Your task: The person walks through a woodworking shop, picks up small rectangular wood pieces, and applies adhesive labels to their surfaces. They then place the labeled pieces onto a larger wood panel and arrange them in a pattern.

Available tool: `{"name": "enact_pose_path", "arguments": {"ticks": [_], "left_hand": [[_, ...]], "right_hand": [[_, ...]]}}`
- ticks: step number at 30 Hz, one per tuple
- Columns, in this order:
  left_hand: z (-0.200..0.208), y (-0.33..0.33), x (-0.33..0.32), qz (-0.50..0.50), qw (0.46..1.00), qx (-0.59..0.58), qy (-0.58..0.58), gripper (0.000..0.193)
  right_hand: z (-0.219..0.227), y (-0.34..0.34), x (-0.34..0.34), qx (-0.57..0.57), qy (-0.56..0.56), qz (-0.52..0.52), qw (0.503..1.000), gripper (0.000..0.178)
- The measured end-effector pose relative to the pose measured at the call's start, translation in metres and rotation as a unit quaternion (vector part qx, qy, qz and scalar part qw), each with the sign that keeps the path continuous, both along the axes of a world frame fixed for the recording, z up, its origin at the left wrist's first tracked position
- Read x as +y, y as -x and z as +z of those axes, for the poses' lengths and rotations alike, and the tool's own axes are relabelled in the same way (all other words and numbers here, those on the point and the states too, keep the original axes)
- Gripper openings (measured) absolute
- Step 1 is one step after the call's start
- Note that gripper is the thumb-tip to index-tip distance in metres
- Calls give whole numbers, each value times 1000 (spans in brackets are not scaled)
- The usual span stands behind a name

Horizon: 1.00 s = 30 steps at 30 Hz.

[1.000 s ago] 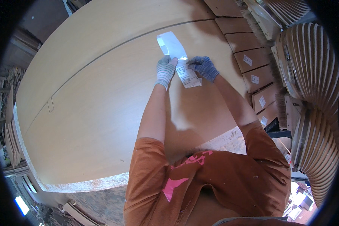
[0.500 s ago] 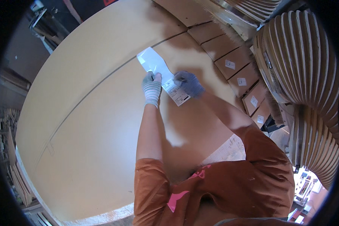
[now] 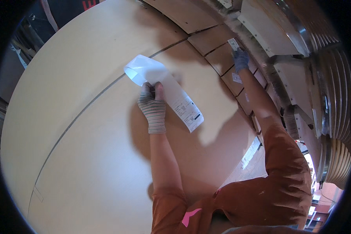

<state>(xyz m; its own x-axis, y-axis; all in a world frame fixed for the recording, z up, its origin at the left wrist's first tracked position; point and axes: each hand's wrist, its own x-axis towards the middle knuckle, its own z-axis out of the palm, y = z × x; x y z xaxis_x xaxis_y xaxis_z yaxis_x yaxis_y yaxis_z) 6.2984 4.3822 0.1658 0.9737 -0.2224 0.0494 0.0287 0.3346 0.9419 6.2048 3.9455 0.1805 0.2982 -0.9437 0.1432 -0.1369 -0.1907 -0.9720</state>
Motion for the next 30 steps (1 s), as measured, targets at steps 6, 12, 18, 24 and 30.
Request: {"name": "enact_pose_path", "arguments": {"ticks": [6, 12, 18, 24, 30], "left_hand": [[4, 3, -1, -8, 999, 31, 18, 15], [5, 2, -2, 4, 999, 27, 31, 13], [4, 3, -2, 18, 999, 30, 34, 13], [5, 4, 0, 7, 1000, 25, 15, 14], [7, 3, 1, 6, 1000, 25, -7, 15]], "right_hand": [[-19, -44, 77, 51, 166, 67, 983, 22], [6, -34, 104, 54, 337, 141, 929, 12], [11, 6, 42, 418, 281, 28, 863, 42], [-4, 22, 50, 467, 394, 45, 791, 45], [-3, 8, 106, 414, 475, 306, 714, 51]]}}
